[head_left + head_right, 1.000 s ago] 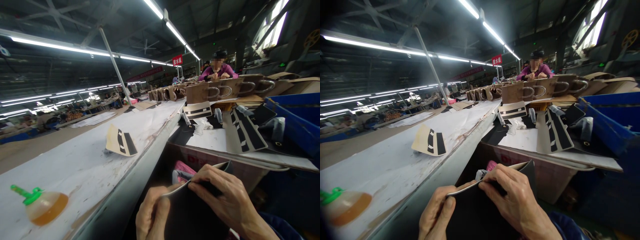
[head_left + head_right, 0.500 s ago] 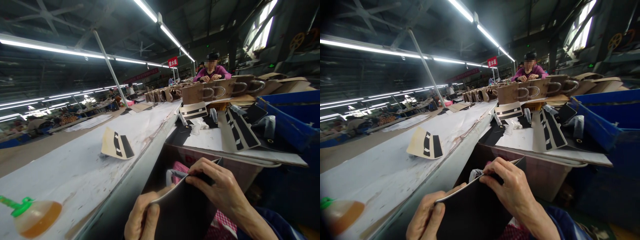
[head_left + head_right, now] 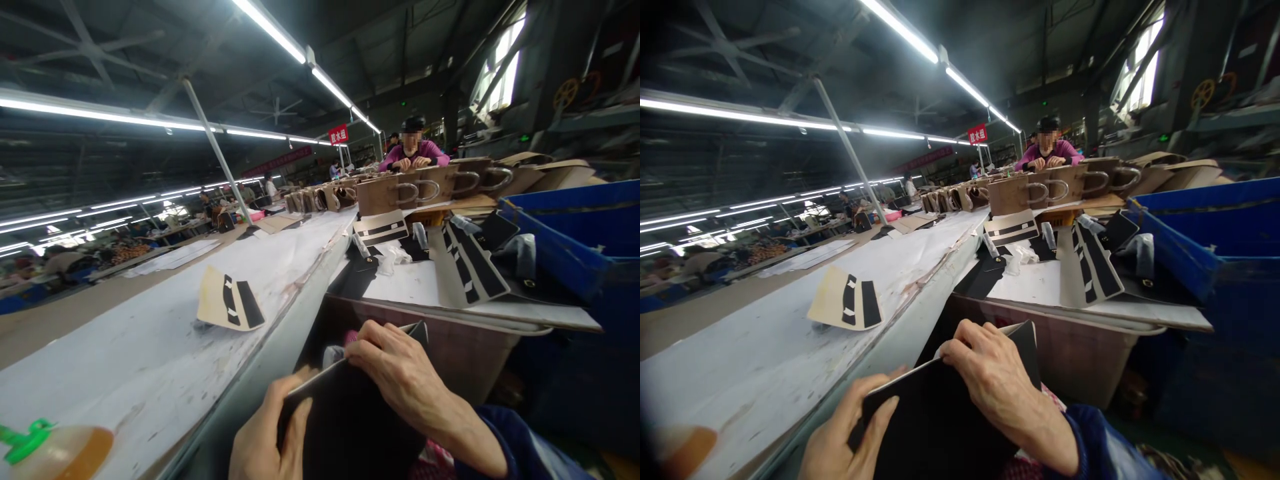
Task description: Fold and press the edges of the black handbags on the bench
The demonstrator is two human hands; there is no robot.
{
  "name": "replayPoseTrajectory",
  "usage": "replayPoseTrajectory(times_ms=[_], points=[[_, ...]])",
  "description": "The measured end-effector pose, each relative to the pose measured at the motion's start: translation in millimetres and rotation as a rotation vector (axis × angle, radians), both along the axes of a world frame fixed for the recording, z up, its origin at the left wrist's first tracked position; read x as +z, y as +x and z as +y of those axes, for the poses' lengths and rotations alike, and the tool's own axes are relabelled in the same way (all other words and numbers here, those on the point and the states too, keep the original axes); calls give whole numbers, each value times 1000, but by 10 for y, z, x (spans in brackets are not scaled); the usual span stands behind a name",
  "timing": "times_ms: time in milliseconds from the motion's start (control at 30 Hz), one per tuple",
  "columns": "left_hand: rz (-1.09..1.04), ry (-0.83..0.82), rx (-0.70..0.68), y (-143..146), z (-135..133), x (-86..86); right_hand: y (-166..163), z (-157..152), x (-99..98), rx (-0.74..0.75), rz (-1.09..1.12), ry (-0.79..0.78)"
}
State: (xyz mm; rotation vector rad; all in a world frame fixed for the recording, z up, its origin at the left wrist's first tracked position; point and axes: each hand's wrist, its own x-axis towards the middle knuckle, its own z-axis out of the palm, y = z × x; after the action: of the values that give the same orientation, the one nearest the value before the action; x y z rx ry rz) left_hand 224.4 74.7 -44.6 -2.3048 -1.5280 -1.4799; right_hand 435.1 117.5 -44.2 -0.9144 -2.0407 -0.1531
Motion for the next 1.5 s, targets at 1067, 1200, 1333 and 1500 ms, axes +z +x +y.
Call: replayPoseTrajectory(times_ms=[1067, 1200, 1333, 1500], points=[[-22, -257, -175, 260, -15, 145, 260, -38, 121, -2, 14, 166], [-78, -251, -213, 273, -10, 157, 260, -77, 163, -4, -35, 185], [-77, -256, -260, 236, 12, 155, 238, -93, 182, -14, -56, 138], [152, -244, -180, 118, 66, 108, 114, -59, 183, -25, -150, 139]])
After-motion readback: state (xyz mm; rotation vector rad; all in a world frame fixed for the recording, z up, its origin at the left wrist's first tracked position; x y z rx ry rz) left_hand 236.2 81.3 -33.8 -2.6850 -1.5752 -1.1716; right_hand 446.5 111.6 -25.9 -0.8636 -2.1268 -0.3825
